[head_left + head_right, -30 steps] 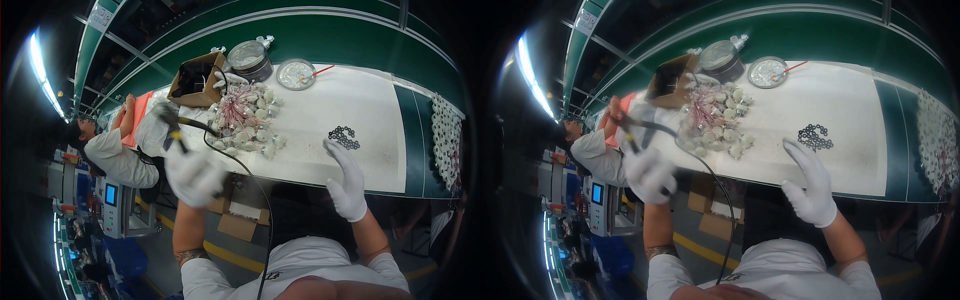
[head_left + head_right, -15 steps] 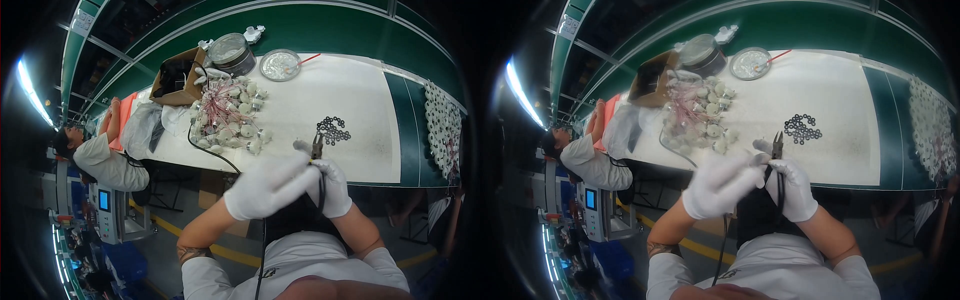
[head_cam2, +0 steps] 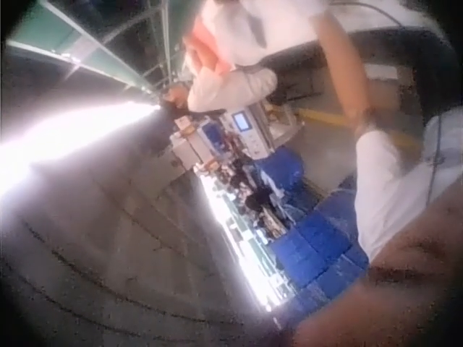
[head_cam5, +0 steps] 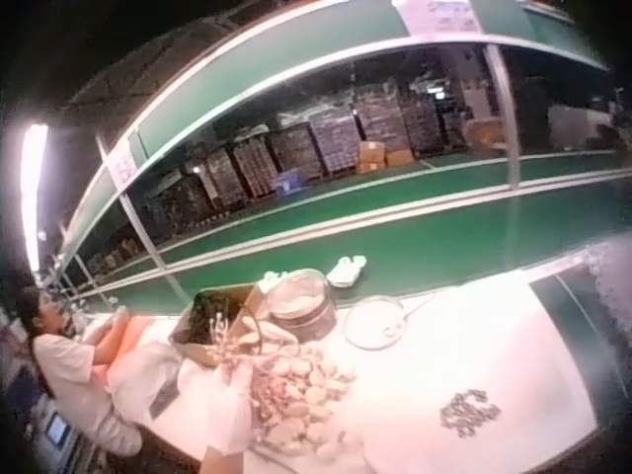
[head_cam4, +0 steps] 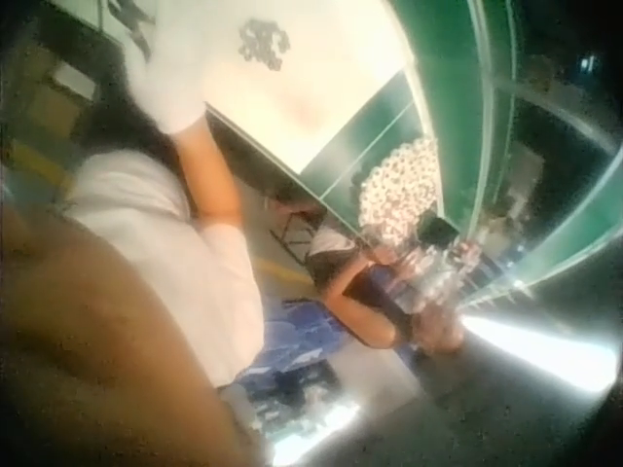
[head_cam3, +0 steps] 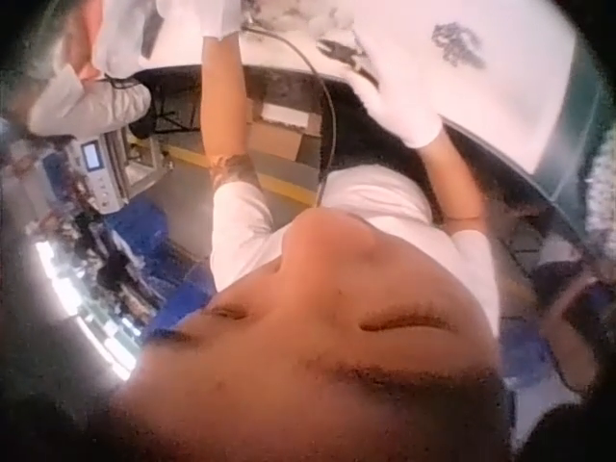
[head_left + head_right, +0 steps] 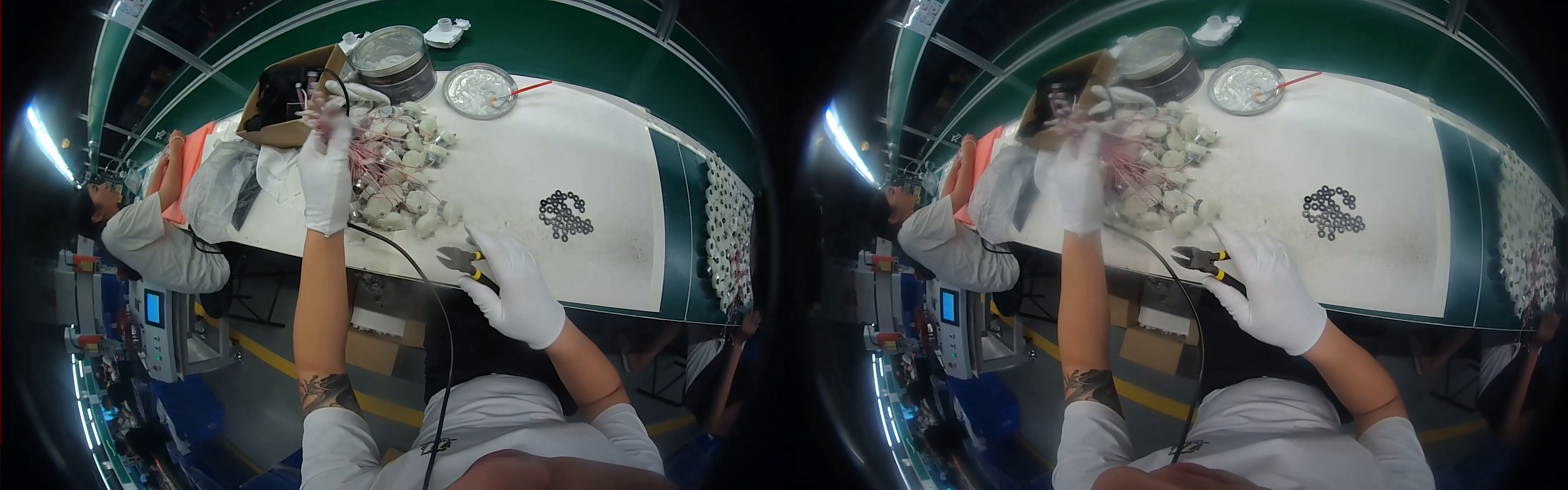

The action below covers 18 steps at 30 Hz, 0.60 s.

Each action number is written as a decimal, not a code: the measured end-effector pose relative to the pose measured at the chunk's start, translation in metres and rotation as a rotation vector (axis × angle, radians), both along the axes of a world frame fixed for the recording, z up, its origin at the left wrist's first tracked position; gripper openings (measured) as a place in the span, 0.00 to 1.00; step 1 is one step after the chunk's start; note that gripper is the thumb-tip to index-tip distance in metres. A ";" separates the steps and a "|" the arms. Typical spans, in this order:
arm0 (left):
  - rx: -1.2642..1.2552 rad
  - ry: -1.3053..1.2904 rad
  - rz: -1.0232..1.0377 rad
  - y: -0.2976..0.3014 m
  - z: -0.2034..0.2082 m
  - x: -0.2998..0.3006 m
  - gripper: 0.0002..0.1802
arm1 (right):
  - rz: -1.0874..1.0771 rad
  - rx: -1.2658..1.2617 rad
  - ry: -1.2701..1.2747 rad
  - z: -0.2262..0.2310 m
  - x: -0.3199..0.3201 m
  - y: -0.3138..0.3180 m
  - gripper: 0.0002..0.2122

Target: Assemble electronic components by stripping wires and fitting them into plastic housings at a factory station.

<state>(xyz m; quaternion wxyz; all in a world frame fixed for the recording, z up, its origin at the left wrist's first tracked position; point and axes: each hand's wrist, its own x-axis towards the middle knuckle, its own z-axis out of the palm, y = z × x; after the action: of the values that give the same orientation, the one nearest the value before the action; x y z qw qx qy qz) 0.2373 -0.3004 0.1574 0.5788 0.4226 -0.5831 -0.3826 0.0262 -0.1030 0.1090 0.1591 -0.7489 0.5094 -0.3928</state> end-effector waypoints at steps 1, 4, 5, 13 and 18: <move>0.025 -0.029 0.043 -0.015 -0.015 0.018 0.16 | 0.011 0.004 0.005 -0.002 0.005 -0.003 0.32; 0.207 0.165 0.069 -0.024 -0.025 0.031 0.23 | -0.033 -0.059 0.154 -0.010 0.014 -0.014 0.29; 0.169 0.164 0.049 -0.026 -0.028 0.037 0.25 | -0.020 0.016 0.057 -0.007 0.016 -0.019 0.26; 0.277 0.656 -0.272 -0.050 -0.063 0.066 0.36 | 0.191 0.468 -0.284 0.048 0.065 -0.104 0.16; 0.240 0.518 -0.173 -0.059 -0.074 0.077 0.37 | 0.322 0.553 -0.263 0.040 0.089 -0.174 0.20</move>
<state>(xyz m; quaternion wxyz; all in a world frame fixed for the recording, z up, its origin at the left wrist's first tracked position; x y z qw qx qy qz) 0.3142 -0.3590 0.0833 0.6194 0.3253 -0.4004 -0.5918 0.1149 -0.2773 0.1490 0.4803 -0.6912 0.4470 -0.3028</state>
